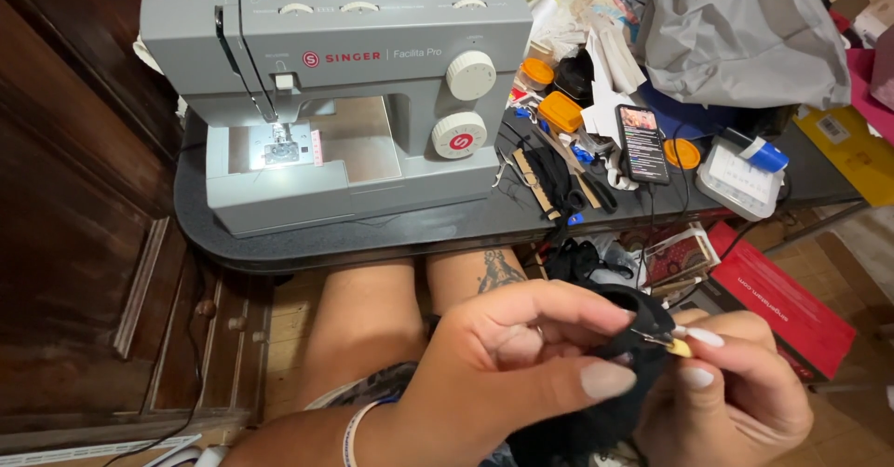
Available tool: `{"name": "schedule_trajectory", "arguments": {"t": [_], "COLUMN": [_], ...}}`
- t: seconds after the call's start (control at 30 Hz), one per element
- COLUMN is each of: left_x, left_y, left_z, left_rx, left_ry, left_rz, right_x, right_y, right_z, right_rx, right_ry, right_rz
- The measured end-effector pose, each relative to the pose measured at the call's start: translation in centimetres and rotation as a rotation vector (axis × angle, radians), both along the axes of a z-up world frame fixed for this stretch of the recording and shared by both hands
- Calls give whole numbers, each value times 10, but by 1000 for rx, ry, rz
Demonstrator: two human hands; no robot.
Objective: The person trims a piece of black fabric with shears, then manipulates the bobbin and threads the needle of a sewing machine.
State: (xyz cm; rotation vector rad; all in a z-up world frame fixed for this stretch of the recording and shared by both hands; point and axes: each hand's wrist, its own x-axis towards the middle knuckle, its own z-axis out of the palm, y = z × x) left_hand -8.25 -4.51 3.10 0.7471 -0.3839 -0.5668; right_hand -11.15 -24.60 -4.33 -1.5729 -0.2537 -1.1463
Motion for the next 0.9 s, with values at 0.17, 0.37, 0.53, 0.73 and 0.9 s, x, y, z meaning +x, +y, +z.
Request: {"name": "schedule_trajectory", "arguments": {"t": [0.17, 0.37, 0.53, 0.73, 0.9], "left_x": [4, 11, 7, 9, 8], "left_y": [-10, -1, -3, -16, -18], "left_z": [-9, 2, 10, -11, -15], "left_rx": [45, -31, -143, -210, 29], "left_ry": [-147, -362, -250, -102, -340], "left_rz": [180, 214, 73, 111, 323], "right_x": [5, 4, -1, -2, -1], "right_y": [8, 5, 3, 4, 8], "right_z": [4, 7, 7, 8, 5], "right_rx": [100, 279, 336, 299, 178], "right_ry": [-72, -124, -97, -74, -186], "right_rz": [102, 191, 187, 147, 78]}}
